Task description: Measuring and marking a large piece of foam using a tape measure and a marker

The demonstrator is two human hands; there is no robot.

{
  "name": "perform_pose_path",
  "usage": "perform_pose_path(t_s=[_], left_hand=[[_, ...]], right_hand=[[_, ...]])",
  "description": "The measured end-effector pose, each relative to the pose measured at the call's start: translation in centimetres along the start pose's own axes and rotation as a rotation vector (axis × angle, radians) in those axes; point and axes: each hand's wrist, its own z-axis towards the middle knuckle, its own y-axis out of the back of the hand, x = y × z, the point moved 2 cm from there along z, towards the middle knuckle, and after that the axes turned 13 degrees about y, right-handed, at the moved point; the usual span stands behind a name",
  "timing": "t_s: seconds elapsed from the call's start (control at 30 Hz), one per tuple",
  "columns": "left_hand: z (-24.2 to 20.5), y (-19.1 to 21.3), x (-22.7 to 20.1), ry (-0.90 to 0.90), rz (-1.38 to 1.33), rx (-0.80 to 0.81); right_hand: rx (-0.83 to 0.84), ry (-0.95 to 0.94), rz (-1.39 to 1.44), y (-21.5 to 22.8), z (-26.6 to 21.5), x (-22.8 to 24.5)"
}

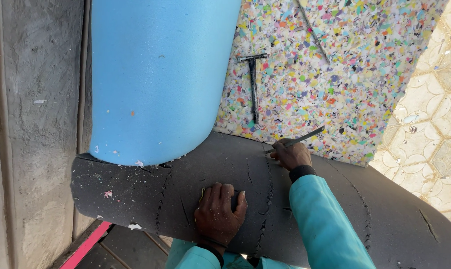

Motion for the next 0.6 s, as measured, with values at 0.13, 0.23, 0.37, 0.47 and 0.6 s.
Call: perform_pose_path(t_s=[0.13,0.23,0.37,0.47,0.6], left_hand=[[-0.2,-0.6,0.3,-0.008,-0.001,-0.006],[0.0,-0.1,0.0,0.003,-0.013,-0.002],[-0.1,-0.3,0.2,-0.013,-0.010,-0.017],[-0.3,-0.6,0.5,-0.021,-0.020,-0.023],[0.0,-0.5,0.1,-0.030,-0.014,-0.063]], right_hand=[[-0.022,0.064,-0.010,2.1,-5.2,2.1],[-0.037,0.065,0.093,2.7,-7.0,1.7],[-0.071,0.070,0.172,1.8,-5.1,0.5],[-0.053,0.043,0.061,1.5,-5.1,1.2],[-0.062,0.081,0.071,3.0,-10.7,4.0]])
